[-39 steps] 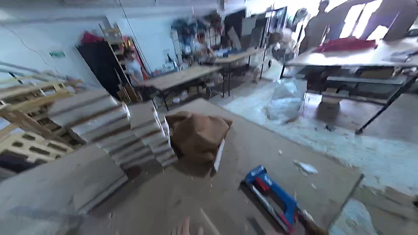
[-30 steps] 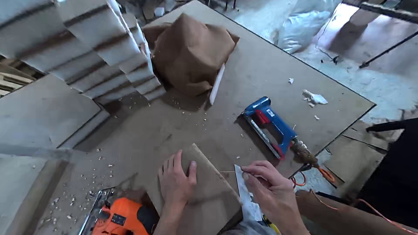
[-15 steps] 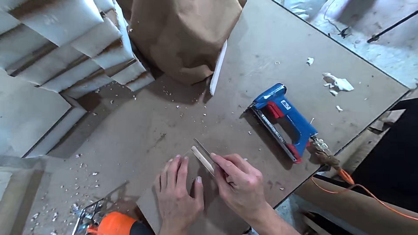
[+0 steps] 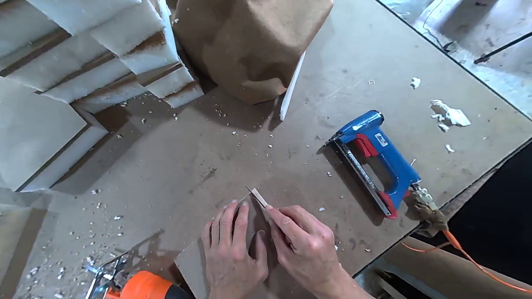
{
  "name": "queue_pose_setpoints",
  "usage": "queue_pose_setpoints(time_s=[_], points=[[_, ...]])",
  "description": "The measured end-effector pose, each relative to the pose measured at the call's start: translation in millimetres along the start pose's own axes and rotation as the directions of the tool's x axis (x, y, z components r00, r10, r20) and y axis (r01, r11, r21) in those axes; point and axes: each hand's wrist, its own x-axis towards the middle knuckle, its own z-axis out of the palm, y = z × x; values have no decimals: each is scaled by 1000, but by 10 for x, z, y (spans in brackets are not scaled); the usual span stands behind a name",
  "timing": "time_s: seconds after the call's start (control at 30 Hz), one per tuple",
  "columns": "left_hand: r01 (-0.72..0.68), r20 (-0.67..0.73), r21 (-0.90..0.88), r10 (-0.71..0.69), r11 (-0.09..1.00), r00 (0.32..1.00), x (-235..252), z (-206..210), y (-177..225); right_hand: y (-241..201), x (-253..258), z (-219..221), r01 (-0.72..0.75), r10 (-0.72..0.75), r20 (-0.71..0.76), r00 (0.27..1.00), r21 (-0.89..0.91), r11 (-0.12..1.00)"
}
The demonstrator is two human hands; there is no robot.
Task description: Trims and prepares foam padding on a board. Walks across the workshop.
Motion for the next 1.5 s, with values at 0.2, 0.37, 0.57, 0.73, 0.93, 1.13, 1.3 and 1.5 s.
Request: queue_pose_setpoints(time_s=[0.2,0.37,0.57,0.73,0.93,1.13,1.3,1.5], points=[[-12,-9,17,12,1000,1000,-5,17,-14,-87,21,-18,2,1,57,998,-54,999],[-23,-13,25,23,999,1000,-5,17,-3,-102,43,-27,-9,16,90,996,-86,996],[-21,-13,9,21,1000,1000,-5,6,3,-95,144,-26,0,18,168,986,-110,994],[-9,5,0,9,1000,1000,-17,12,-1,-68,82,-184,34,-19,196,980,-76,997],[-8,-5,-2,8,1000,1000,-14,10,20,-59,228,-95,31,1,262,965,-118,993],[4,-8,3,-4,1000,1000,-43,21,8,-85,206,-56,39,2,275,962,-144,989],[6,9,0,-6,1000,1000,-24,-7,3,-96,156,-186,36,0,279,960,-124,992],[-5,-3,2,5,1000,1000,-27,-21,24,-107,203,-118,32,20,291,957,-172,985]])
